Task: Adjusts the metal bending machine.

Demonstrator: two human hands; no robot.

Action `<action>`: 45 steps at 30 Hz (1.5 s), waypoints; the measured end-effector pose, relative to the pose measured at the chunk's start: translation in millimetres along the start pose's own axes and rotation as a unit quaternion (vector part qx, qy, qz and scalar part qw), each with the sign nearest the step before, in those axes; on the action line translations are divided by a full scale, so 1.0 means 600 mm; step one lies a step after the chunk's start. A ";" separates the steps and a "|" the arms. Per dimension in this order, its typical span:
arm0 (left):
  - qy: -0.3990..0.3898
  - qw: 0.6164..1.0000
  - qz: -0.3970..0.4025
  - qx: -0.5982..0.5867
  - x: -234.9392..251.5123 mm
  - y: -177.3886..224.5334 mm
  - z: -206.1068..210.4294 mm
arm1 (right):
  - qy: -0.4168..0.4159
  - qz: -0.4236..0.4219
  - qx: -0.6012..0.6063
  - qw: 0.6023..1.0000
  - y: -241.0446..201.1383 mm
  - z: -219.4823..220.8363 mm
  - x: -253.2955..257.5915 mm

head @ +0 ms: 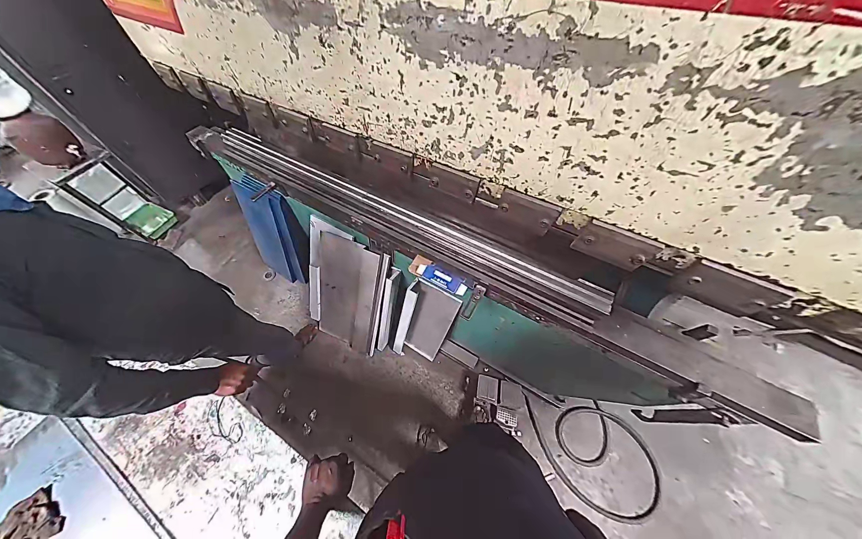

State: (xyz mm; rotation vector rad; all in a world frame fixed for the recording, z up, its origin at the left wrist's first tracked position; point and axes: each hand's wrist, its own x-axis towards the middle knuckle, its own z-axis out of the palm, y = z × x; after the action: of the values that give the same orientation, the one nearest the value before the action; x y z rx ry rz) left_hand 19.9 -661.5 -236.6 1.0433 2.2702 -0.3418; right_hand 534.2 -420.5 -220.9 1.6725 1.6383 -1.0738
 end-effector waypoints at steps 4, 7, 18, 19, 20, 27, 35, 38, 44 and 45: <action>0.025 0.999 0.004 0.019 0.004 0.000 0.011 | 0.006 0.000 -0.016 1.000 0.024 0.010 0.016; -0.008 1.000 -0.011 0.010 -0.019 0.014 -0.026 | 0.016 0.000 -0.003 1.000 0.039 0.015 0.038; 0.029 0.999 0.008 0.040 0.007 0.000 0.019 | 0.013 -0.010 0.007 1.000 0.041 0.021 0.033; 0.038 0.998 0.009 0.044 0.012 -0.003 0.030 | 0.012 -0.007 0.010 1.000 0.037 0.015 0.028; 0.041 0.998 0.012 0.045 0.013 -0.006 0.034 | 0.010 -0.006 0.011 1.000 0.032 0.010 0.025; 0.037 0.998 0.008 0.057 0.012 -0.008 0.032 | 0.003 -0.004 0.014 1.000 0.018 -0.003 0.019; 0.037 0.998 0.006 0.057 0.006 -0.002 0.022 | 0.011 -0.007 0.022 1.000 0.015 0.001 0.015; 0.045 0.997 0.003 0.063 0.000 0.002 0.016 | 0.005 -0.003 0.021 1.000 0.015 -0.001 0.013; 0.003 1.000 -0.018 0.017 -0.058 0.043 -0.072 | 0.011 0.000 0.032 0.999 0.016 -0.005 0.007; 0.005 1.000 -0.021 0.013 -0.066 0.050 -0.082 | 0.010 0.000 0.030 1.000 0.016 -0.005 0.005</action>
State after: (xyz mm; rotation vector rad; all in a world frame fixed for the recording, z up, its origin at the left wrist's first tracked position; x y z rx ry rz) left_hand 41.6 -642.9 -172.7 1.0138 2.3051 -0.3865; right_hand 544.2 -417.4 -223.0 1.7251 1.6341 -1.1201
